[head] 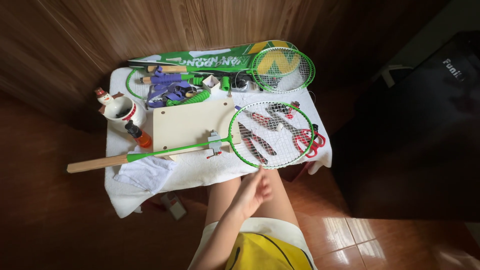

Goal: Thread and repair a badminton racket using specialized tools.

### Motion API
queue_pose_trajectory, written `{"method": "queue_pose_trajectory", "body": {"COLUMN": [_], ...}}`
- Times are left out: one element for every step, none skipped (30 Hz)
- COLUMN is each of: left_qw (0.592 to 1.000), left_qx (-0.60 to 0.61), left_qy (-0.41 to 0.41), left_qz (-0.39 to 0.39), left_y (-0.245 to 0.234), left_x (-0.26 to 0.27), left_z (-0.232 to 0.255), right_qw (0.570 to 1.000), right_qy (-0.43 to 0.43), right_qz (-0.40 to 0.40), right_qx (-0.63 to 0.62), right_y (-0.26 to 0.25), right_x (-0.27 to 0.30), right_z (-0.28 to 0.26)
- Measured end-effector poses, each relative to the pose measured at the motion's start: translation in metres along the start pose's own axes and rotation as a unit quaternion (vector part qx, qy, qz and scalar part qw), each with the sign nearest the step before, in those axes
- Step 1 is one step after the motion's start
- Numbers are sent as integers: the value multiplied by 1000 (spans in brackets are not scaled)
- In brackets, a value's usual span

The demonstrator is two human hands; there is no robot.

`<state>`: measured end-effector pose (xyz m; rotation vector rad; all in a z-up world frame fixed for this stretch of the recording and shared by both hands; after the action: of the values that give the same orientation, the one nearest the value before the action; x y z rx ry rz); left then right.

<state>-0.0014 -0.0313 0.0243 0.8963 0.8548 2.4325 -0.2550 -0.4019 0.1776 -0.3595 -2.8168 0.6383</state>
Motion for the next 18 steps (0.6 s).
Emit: {"method": "queue_pose_trajectory", "body": {"left_qw": [1000,993,972,972,966,960,960,941,912,912,842,749,750,741,730,730,739,749], "left_qx": [-2,-113,-222,-222,-250,-276,-275,-321,-364,-364,-439,-503,-502,-483,-462,-463,-451,-437], "left_qy": [1,18,35,35,32,30,31,106,180,181,298,407,406,450,493,492,496,498], "left_qz": [0,-35,-70,-70,-57,-43,-43,3,49,49,96,141,144,123,102,103,70,37], "left_y": [-10,-18,-26,-21,-16,-11,-11,-12,-12,-6,2,10,23,36,48,55,62,70], "left_x": [-1,-1,-2,9,20,31,34,36,39,45,53,63,65,70,74,74,74,74], "left_z": [-9,-18,-27,-22,-16,-12,-10,-5,0,5,14,21,29,39,48,55,60,65], "right_qw": [1000,1000,999,998,997,996,996,998,991,991,996,998,998,996,990,990,998,999], "right_qy": [2,3,5,7,8,10,10,-57,-124,-125,-79,-31,-32,-83,-133,-133,-61,12], "right_qz": [3,6,9,12,15,18,18,21,25,25,37,47,44,27,8,7,-18,-43], "right_qx": [13,26,40,54,69,84,86,20,-46,-46,-15,15,17,32,48,46,22,-1], "right_y": [9,21,35,47,61,77,94,112,129,146,163,180,187,196,205,211,218,224], "right_x": [-35,-69,-102,-133,-164,-194,-227,-260,-292,-305,-317,-329,-353,-375,-398,-398,-399,-399], "right_z": [-3,-8,-16,-7,-1,1,1,-1,-4,-26,-46,-65,-52,-41,-30,-37,-42,-45]}}
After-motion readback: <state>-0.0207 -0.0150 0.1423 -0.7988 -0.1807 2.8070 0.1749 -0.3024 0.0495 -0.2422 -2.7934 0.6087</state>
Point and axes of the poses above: each hand's wrist, its own x-axis away from the middle knuckle, its own y-axis out of the palm, z = x × y, the point moved 2 cm from there along -x, towards the middle knuckle, and after that the axes turned 14 degrees about -x, right-handed, at the moved point
